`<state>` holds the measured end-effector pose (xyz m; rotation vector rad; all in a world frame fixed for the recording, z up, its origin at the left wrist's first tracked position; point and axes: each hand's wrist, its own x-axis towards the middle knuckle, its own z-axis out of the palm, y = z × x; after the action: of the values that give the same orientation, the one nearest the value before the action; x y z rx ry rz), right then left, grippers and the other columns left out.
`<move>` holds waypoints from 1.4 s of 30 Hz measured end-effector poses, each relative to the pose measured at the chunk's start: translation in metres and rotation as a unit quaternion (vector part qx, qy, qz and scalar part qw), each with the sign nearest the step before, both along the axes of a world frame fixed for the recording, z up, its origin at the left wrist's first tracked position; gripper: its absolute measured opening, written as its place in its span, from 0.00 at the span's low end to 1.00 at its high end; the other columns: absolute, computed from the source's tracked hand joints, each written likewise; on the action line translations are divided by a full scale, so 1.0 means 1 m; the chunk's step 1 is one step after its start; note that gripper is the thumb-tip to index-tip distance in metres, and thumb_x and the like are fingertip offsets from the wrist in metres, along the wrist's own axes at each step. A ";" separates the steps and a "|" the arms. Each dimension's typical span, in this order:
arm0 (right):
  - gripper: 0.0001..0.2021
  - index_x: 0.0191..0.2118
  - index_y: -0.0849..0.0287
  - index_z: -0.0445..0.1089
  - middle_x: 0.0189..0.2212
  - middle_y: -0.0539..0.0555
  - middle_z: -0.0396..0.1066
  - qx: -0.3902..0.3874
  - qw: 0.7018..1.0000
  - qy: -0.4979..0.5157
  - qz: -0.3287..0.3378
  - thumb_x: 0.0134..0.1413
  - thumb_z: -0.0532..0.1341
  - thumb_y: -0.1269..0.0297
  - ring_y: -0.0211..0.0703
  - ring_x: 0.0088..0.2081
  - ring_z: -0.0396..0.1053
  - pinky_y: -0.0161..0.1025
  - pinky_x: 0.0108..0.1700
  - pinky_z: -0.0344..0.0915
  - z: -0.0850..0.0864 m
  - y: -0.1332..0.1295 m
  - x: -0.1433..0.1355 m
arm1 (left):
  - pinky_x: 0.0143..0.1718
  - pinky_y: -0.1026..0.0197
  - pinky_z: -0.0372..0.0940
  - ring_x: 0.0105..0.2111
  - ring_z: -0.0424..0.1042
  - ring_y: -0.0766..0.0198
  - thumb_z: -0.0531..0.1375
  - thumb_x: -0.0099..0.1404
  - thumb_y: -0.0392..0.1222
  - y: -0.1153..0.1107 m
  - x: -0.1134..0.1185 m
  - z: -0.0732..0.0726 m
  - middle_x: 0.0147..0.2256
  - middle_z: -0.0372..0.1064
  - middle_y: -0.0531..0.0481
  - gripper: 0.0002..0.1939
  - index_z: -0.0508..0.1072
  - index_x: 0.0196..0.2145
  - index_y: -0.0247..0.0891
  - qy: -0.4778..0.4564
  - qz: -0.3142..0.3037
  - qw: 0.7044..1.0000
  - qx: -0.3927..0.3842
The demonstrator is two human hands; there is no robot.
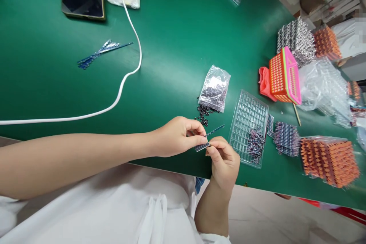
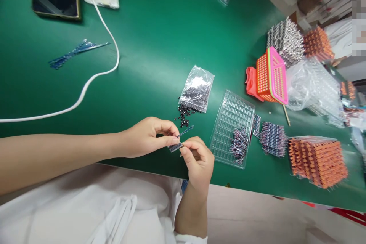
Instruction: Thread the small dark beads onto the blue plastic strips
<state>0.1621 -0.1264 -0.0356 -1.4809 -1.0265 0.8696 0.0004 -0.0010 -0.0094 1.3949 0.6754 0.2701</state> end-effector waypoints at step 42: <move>0.02 0.34 0.54 0.78 0.29 0.49 0.72 -0.029 0.991 0.125 0.032 0.55 0.69 0.64 0.36 0.26 0.69 0.34 0.26 0.68 -0.005 0.001 0.005 | 0.31 0.63 0.61 0.29 0.69 0.64 0.58 0.65 0.44 -0.005 -0.001 0.002 0.29 0.75 0.48 0.11 0.75 0.32 0.34 -0.011 -0.030 0.997 0.064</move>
<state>0.1669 -0.1253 -0.0409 -1.3509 -0.8723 1.1092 -0.0007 -0.0061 -0.0072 1.5302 0.6041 0.2849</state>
